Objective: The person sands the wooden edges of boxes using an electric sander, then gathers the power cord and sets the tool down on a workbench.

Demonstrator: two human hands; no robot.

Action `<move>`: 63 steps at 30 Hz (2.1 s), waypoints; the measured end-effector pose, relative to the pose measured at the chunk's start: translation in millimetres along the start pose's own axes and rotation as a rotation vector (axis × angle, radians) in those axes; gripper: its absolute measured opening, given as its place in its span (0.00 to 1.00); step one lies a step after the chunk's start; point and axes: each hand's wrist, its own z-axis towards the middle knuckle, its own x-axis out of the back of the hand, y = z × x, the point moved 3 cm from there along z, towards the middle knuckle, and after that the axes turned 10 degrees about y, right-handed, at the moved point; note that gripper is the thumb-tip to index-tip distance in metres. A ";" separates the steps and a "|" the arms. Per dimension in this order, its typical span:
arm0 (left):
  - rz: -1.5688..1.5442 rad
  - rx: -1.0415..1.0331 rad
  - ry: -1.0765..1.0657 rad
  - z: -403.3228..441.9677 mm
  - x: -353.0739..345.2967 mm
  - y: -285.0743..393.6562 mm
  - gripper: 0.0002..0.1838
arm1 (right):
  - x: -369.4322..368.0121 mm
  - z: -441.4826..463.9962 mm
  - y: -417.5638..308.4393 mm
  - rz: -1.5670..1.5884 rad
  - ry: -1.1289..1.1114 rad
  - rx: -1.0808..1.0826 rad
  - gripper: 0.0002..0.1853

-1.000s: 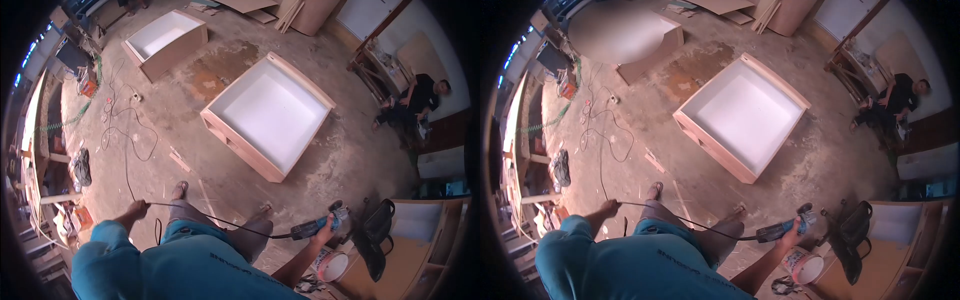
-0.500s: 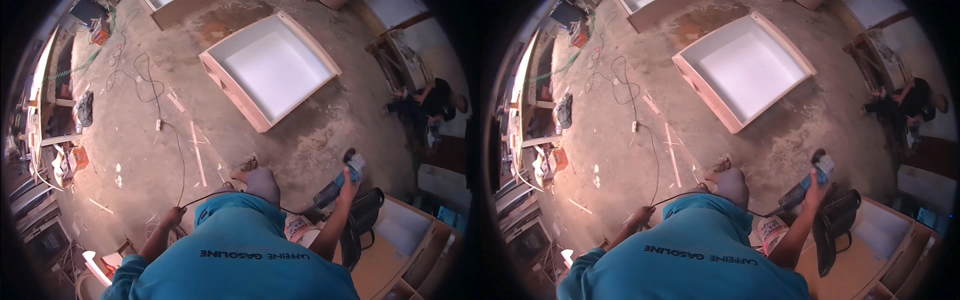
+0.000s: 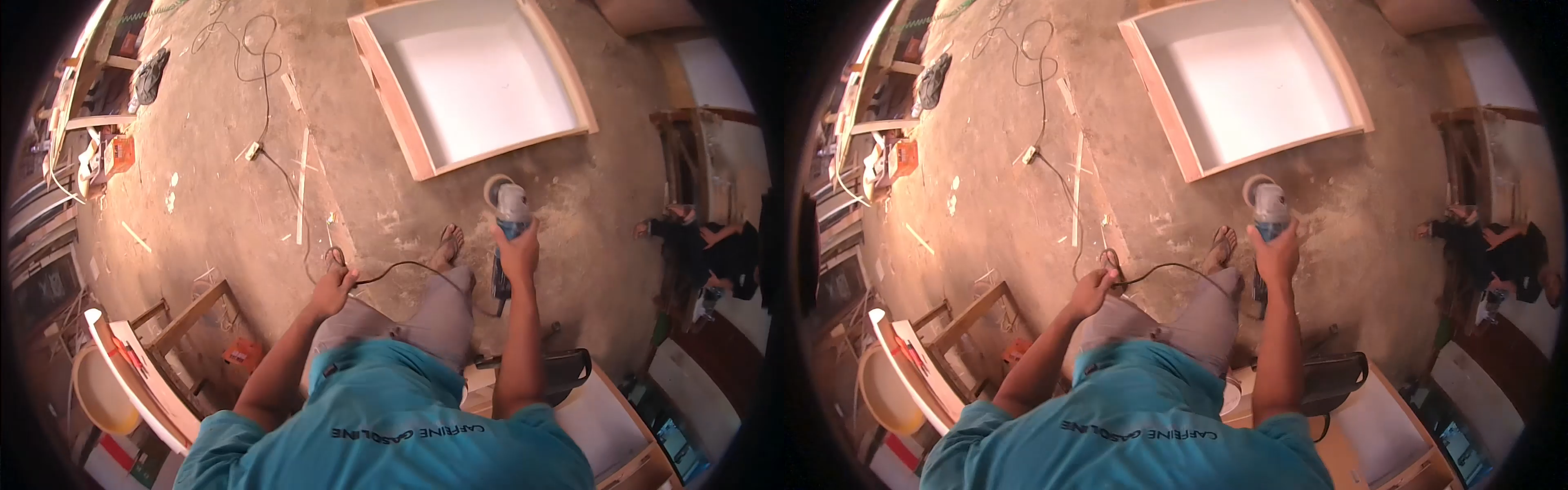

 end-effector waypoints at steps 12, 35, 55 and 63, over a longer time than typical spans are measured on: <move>0.190 0.083 0.074 90.4 -170.5 -10.0 0.14 | -194.2 85.8 80.9 -0.062 -0.320 0.256 0.45; 0.476 -0.229 -0.029 43.7 -140.0 -84.8 0.13 | -285.2 65.3 39.9 -0.034 -0.379 0.233 0.45; 0.487 -0.197 -0.013 49.2 -136.1 -83.9 0.11 | -294.0 41.7 40.7 -0.064 -0.264 0.139 0.47; 0.483 -0.200 -0.028 52.5 -135.8 -81.2 0.11 | -292.5 41.6 40.2 -0.024 -0.243 0.148 0.46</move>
